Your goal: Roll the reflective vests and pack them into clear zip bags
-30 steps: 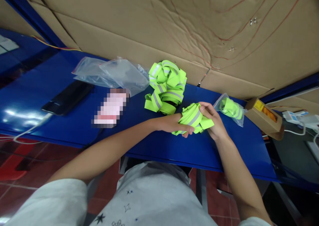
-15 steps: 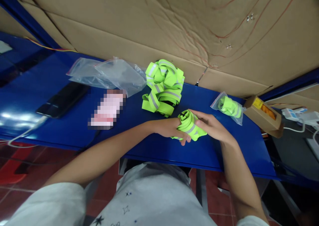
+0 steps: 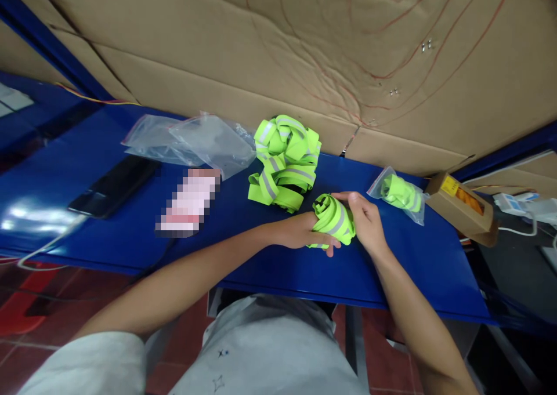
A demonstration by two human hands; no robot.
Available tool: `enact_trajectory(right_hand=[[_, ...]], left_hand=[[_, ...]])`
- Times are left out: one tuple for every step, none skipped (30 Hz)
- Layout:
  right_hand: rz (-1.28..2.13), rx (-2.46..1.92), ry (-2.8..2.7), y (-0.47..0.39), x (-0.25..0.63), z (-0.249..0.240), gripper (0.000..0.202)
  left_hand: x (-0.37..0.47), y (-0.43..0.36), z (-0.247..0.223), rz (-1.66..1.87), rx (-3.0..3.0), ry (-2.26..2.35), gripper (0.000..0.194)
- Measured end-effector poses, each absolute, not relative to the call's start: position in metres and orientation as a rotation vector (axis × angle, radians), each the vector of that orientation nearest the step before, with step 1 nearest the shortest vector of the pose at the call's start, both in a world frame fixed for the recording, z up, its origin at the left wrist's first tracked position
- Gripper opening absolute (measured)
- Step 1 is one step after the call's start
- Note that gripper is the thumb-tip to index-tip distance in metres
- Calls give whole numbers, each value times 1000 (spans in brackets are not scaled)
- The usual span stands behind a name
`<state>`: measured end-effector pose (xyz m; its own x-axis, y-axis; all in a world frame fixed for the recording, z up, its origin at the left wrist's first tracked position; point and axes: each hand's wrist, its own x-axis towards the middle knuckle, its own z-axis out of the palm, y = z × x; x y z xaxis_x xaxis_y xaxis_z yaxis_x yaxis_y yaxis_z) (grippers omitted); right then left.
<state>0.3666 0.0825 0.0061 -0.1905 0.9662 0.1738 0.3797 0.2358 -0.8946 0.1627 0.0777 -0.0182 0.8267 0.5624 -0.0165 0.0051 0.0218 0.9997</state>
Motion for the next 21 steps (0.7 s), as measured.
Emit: enact_trajectory(right_hand=[[988, -1242, -1740, 82, 368, 6, 55], [1047, -1225, -1767, 82, 370, 6, 56], [1089, -1198, -1807, 82, 372, 7, 55], [1114, -1159, -1860, 81, 374, 7, 56], [1143, -1116, -1916, 81, 374, 9, 60], [1196, -1078, -1974, 79, 374, 10, 67], [1271, -1052, -2026, 78, 374, 12, 75], [1353, -1042, -2070, 76, 372, 14, 81], [1424, -1046, -2099, 74, 370, 16, 85], [1470, -1059, -2107, 72, 368, 17, 86], [1484, -1074, -2098, 70, 366, 18, 83], [1473, -1085, -2076, 68, 364, 19, 79], [1454, -1092, -2045, 67, 362, 19, 73], [1439, -1101, -2017, 67, 361, 19, 69], [1425, -1111, -1996, 67, 360, 19, 65], [1412, -1124, -1983, 67, 360, 18, 63], [1398, -1134, -1978, 67, 360, 17, 63], [1388, -1142, -1976, 67, 360, 15, 62], [1384, -1147, -1975, 68, 360, 14, 62], [1385, -1151, -1974, 69, 360, 13, 62], [1387, -1154, -1975, 69, 361, 13, 62]], left_hand=[[162, 78, -17, 458, 1495, 480, 42], [162, 79, -17, 459, 1489, 484, 44], [161, 79, -15, 459, 1488, 490, 45], [161, 80, -14, 457, 1493, 496, 45], [160, 81, -13, 452, 1503, 497, 45], [159, 81, -12, 442, 1522, 487, 44], [158, 82, -11, 430, 1548, 473, 44], [157, 82, -11, 418, 1576, 459, 43], [157, 83, -10, 407, 1600, 445, 43], [156, 83, -10, 403, 1616, 433, 42], [156, 82, -10, 403, 1620, 426, 41], [156, 82, -10, 410, 1612, 431, 39], [156, 82, -9, 418, 1594, 443, 37], [156, 82, -10, 424, 1575, 456, 36], [157, 82, -10, 424, 1555, 473, 35], [157, 82, -10, 416, 1537, 487, 35], [157, 82, -10, 403, 1521, 496, 35], [158, 82, -11, 392, 1509, 503, 35], [158, 82, -11, 382, 1499, 510, 35], [158, 82, -11, 377, 1490, 519, 35], [159, 82, -11, 376, 1485, 527, 35]])
